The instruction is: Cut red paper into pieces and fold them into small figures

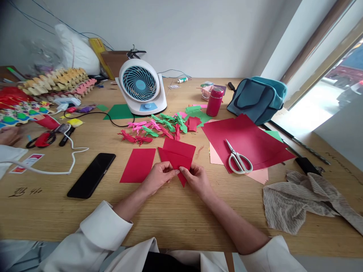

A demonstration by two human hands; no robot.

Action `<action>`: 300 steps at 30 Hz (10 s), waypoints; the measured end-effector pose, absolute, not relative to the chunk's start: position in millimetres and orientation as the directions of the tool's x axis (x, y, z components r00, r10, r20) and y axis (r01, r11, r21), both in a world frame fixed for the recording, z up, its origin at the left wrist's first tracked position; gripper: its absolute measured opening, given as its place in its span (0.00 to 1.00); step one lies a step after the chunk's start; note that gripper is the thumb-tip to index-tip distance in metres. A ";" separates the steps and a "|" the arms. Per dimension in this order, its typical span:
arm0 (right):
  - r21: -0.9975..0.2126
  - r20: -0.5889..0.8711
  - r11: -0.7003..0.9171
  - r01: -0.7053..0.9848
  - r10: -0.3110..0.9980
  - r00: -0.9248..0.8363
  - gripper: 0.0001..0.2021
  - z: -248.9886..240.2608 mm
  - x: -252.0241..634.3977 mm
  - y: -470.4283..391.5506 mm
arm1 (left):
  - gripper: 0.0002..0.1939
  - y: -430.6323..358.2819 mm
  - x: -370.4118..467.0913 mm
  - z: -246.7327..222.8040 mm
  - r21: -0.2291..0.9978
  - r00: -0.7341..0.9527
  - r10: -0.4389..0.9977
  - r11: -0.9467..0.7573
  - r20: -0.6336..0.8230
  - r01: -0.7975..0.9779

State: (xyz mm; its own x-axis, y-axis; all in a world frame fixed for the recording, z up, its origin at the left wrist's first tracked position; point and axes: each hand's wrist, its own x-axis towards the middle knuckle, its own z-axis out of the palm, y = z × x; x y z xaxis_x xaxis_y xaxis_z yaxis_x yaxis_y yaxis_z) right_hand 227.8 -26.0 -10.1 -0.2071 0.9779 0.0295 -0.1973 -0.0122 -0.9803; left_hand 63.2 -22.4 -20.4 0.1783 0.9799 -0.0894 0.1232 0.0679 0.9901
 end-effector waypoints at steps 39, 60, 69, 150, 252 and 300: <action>-0.984 -0.059 0.029 0.176 0.878 -0.474 0.15 -17.5 233.3 -33.4 | 0.18 -2.1 34.3 10.7 0.873 -0.086 0.979 0.124 -0.186 -0.472; -0.996 -0.088 -0.086 0.019 0.947 -0.309 0.22 -20.4 229.6 -27.6 | 0.18 -16.5 56.8 -2.2 0.980 0.054 0.994 0.100 -0.092 -0.173; -0.793 0.218 0.290 0.535 0.956 -0.196 0.14 7.5 286.7 0.1 | 0.14 -10.8 51.0 -4.6 0.962 -0.077 0.993 0.064 -0.087 -0.264; -0.945 -0.291 -0.139 0.297 0.771 -0.566 0.22 18.7 266.0 -38.0 | 0.17 -9.1 33.4 13.3 0.965 -0.182 0.955 -0.203 0.232 0.169; -0.955 -0.235 -0.099 0.280 0.827 -0.511 0.17 9.1 263.2 -39.0 | 0.18 -17.8 40.2 23.7 0.996 -0.073 0.994 -0.084 0.086 0.021; -0.960 -0.225 -0.113 0.257 0.858 -0.462 0.18 12.3 257.0 -38.6 | 0.16 -23.4 47.8 17.5 0.996 0.012 0.997 -0.072 0.071 0.049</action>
